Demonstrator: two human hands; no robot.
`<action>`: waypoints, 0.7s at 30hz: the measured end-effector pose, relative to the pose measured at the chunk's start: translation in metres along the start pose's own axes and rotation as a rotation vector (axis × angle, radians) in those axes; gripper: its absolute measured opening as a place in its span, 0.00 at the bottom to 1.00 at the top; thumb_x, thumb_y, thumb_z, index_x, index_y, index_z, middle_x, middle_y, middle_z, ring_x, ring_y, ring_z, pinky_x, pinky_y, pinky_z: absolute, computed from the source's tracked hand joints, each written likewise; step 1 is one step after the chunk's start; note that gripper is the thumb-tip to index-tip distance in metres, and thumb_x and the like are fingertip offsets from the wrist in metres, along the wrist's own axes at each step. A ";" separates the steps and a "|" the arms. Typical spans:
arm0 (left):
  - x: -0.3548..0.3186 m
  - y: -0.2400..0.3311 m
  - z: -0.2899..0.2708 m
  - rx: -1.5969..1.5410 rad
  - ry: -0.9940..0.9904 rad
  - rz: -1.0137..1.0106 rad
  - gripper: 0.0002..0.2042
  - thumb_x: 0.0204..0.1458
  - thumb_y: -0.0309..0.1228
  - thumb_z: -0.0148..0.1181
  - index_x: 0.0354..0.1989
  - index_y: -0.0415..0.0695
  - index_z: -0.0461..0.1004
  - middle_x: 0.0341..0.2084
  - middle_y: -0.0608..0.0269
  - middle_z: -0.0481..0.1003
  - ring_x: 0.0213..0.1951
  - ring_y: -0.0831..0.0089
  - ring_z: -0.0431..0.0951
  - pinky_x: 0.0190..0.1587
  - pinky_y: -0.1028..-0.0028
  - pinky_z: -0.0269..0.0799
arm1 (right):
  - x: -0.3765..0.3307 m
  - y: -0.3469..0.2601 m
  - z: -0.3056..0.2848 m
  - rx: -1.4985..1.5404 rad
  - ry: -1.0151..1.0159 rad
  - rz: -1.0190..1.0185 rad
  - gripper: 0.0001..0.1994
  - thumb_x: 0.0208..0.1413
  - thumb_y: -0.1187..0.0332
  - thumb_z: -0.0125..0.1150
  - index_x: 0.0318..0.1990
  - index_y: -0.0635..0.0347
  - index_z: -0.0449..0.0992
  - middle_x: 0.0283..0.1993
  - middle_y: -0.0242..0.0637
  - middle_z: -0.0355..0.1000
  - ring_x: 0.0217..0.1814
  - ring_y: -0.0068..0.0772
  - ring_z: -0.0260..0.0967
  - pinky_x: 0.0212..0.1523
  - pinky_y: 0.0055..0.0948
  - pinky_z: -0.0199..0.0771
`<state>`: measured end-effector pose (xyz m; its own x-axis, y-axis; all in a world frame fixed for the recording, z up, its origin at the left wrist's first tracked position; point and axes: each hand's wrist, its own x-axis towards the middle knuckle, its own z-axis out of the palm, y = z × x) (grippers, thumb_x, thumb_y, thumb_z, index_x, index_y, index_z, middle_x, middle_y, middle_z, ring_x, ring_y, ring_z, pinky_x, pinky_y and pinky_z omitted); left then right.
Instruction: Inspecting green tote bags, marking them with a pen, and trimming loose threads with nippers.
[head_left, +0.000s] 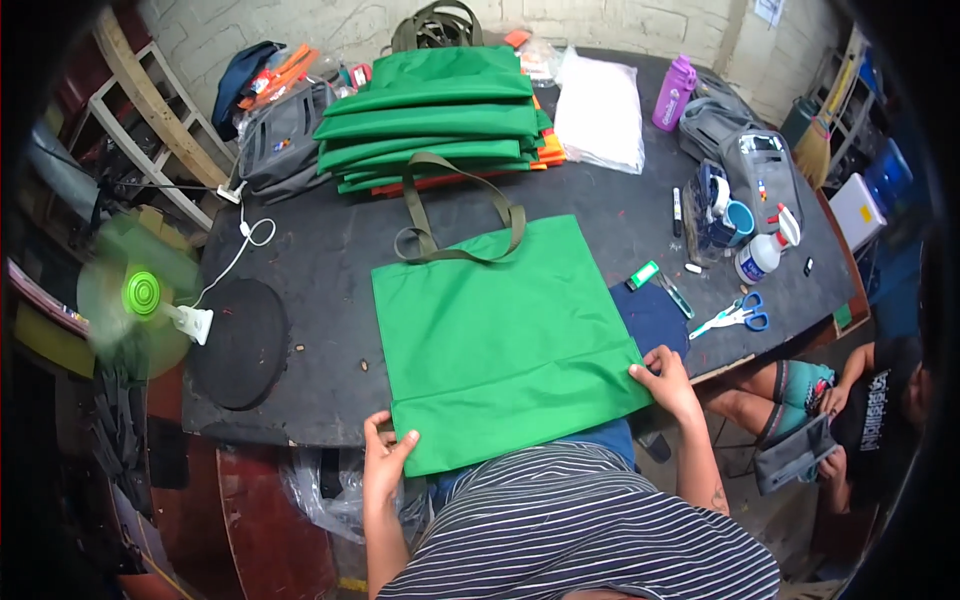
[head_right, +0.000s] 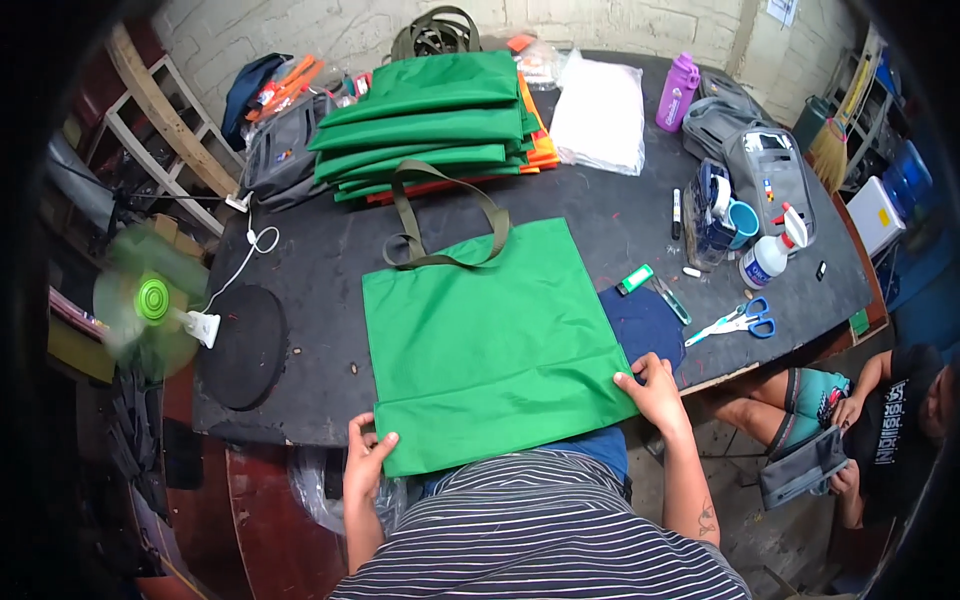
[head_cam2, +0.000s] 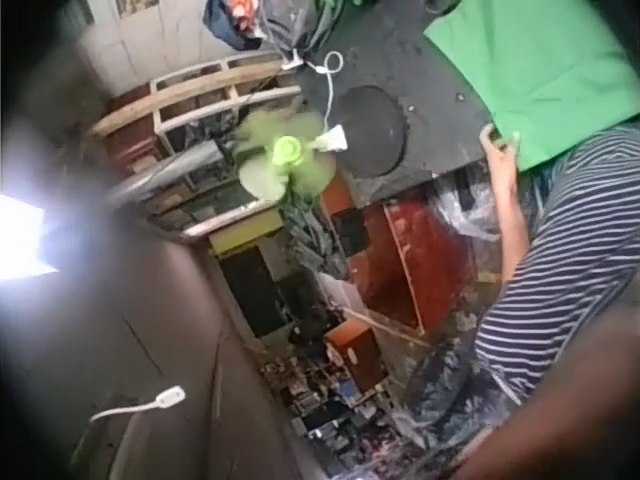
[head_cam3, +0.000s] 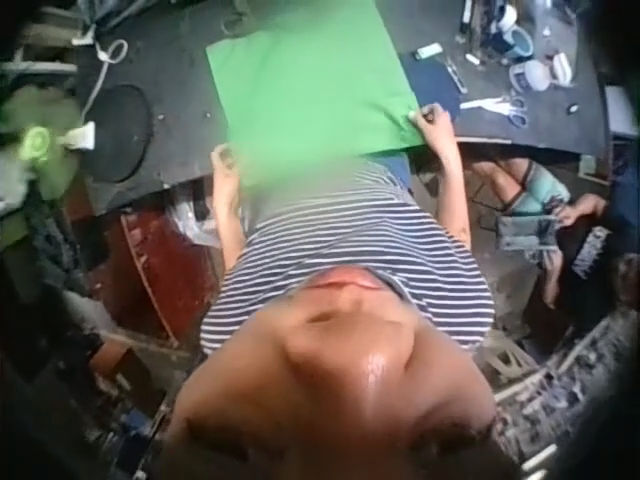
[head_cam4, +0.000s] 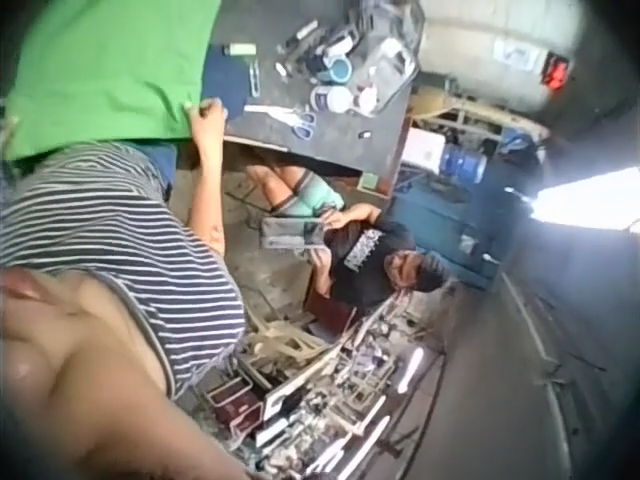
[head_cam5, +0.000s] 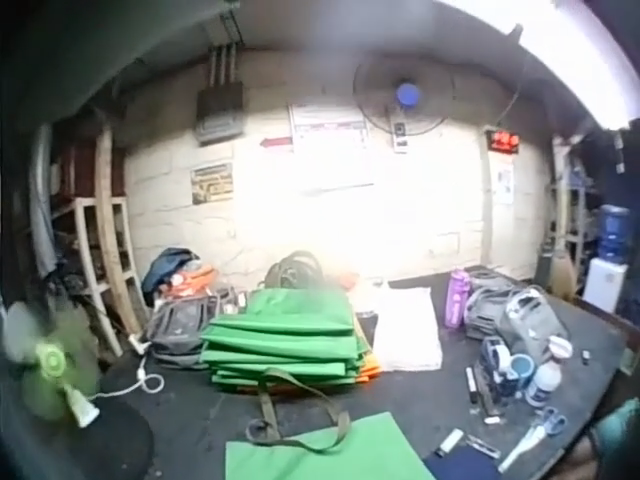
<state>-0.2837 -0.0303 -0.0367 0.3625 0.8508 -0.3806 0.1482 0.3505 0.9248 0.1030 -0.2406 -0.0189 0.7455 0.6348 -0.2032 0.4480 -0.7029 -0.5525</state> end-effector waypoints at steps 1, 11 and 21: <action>-0.003 0.012 0.007 -0.227 0.012 -0.036 0.31 0.50 0.24 0.62 0.60 0.47 0.52 0.39 0.53 0.73 0.39 0.68 0.75 0.41 0.72 0.73 | -0.001 0.002 0.001 0.107 -0.007 0.050 0.23 0.47 0.56 0.67 0.42 0.65 0.67 0.40 0.48 0.65 0.37 0.41 0.68 0.42 0.35 0.69; 0.015 0.143 0.000 -0.272 -0.267 0.308 0.09 0.53 0.27 0.55 0.41 0.40 0.73 0.35 0.63 0.74 0.37 0.77 0.75 0.41 0.78 0.72 | -0.008 -0.055 -0.071 0.960 -0.389 -0.016 0.32 0.50 0.76 0.60 0.64 0.56 0.59 0.27 0.26 0.72 0.29 0.19 0.67 0.32 0.21 0.65; 0.041 0.346 0.012 -0.448 -0.654 0.530 0.20 0.63 0.44 0.39 0.50 0.40 0.66 0.44 0.52 0.74 0.45 0.61 0.76 0.47 0.64 0.72 | 0.047 -0.179 -0.256 1.317 -0.395 -0.658 0.21 0.64 0.52 0.41 0.51 0.57 0.73 0.44 0.36 0.76 0.45 0.27 0.69 0.51 0.35 0.64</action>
<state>-0.2071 0.1209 0.2676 0.7441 0.6020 0.2898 -0.5003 0.2146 0.8389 0.1844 -0.1677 0.2777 0.3244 0.9033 0.2808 -0.2669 0.3722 -0.8889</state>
